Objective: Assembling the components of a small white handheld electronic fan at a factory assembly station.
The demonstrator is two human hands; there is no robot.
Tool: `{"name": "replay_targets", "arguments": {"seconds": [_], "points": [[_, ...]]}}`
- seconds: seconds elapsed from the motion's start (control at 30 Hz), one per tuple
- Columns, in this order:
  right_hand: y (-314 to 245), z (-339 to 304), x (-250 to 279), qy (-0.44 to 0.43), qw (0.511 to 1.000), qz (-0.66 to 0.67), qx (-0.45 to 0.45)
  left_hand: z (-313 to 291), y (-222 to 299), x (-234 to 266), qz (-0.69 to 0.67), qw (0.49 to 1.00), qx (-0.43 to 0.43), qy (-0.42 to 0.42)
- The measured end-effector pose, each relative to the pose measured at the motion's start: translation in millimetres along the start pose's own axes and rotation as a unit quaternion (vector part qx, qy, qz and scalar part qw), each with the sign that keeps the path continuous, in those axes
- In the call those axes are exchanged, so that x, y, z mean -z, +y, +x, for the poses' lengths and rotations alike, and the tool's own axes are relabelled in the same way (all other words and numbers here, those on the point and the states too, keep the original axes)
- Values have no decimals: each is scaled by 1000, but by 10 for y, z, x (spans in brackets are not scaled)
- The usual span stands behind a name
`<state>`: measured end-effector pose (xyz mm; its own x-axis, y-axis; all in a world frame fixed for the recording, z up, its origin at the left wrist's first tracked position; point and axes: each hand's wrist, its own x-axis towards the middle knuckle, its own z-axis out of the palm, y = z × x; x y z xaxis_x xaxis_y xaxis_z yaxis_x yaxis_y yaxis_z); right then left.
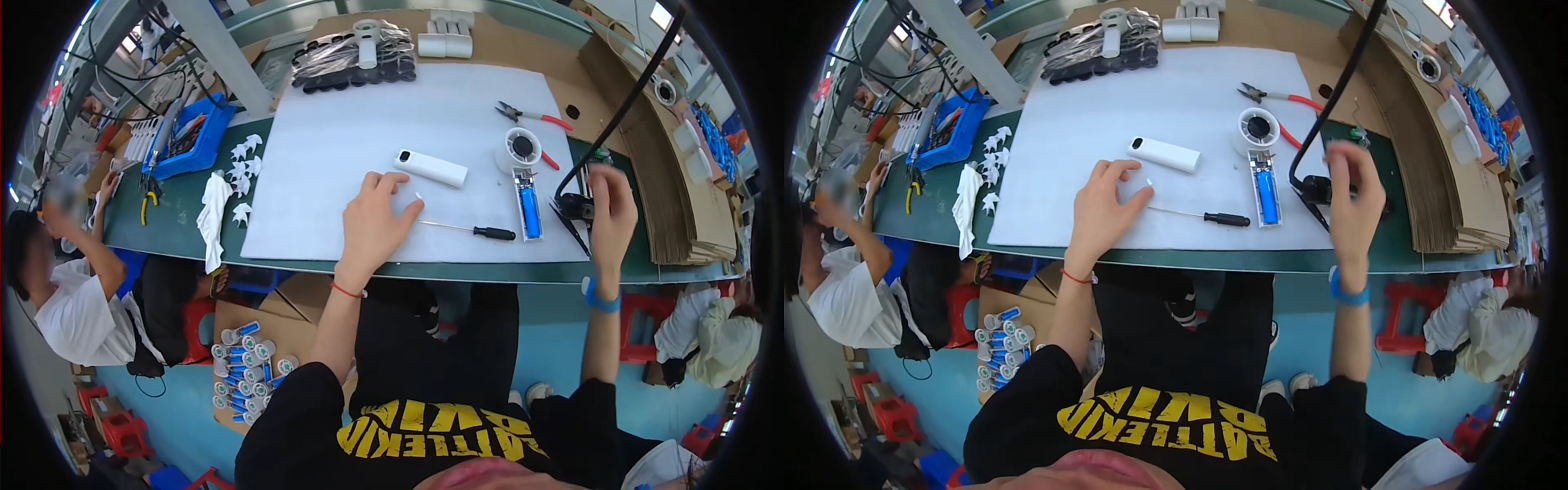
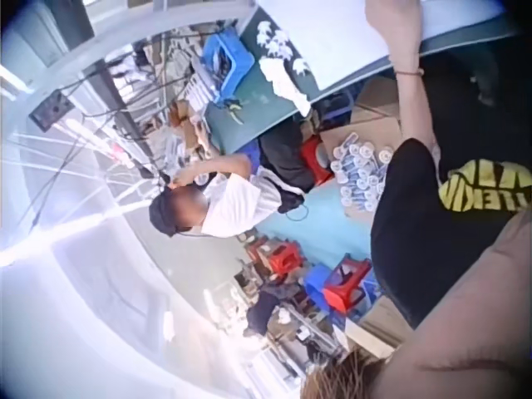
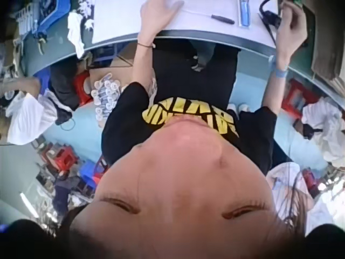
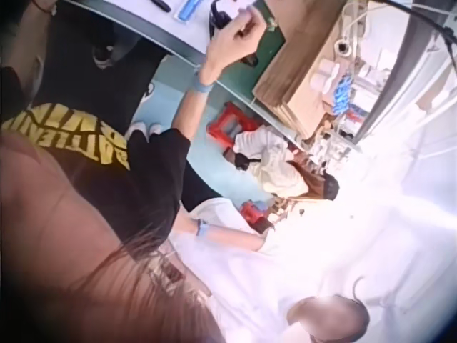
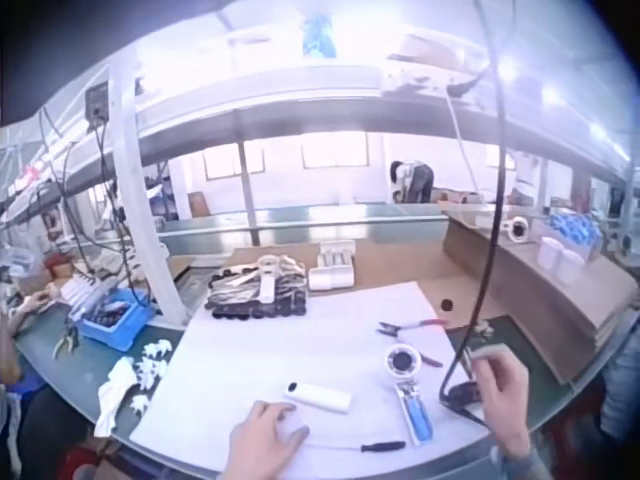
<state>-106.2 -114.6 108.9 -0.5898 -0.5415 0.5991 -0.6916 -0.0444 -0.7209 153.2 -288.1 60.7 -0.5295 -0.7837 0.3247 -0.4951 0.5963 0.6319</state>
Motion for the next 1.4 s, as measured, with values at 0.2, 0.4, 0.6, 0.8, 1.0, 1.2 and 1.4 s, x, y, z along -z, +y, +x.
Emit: {"name": "replay_targets", "arguments": {"seconds": [0.2,0.4,0.6,0.8,1.0,1.2,1.4], "points": [[-296,-698,-266,-66,986,-17,153,-4,46,2,10,999,21,-33],[-282,-713,-480,-86,988,-8,124,37,97,7,15,998,38,-57],[-35,-915,-510,73,994,21,75,76,-33,-191,-49,999,9,5],[-94,-929,-546,100,994,43,21,82,-74,-179,-2,999,-46,3],[-160,-988,-546,118,989,73,47,0,-46,-134,-11,1000,-10,4],[-167,-1020,-528,104,992,66,34,-13,-41,-135,-7,1000,-14,-14],[-158,-1001,-556,89,994,64,24,-2,-83,-142,-14,1000,-17,-11]]}}
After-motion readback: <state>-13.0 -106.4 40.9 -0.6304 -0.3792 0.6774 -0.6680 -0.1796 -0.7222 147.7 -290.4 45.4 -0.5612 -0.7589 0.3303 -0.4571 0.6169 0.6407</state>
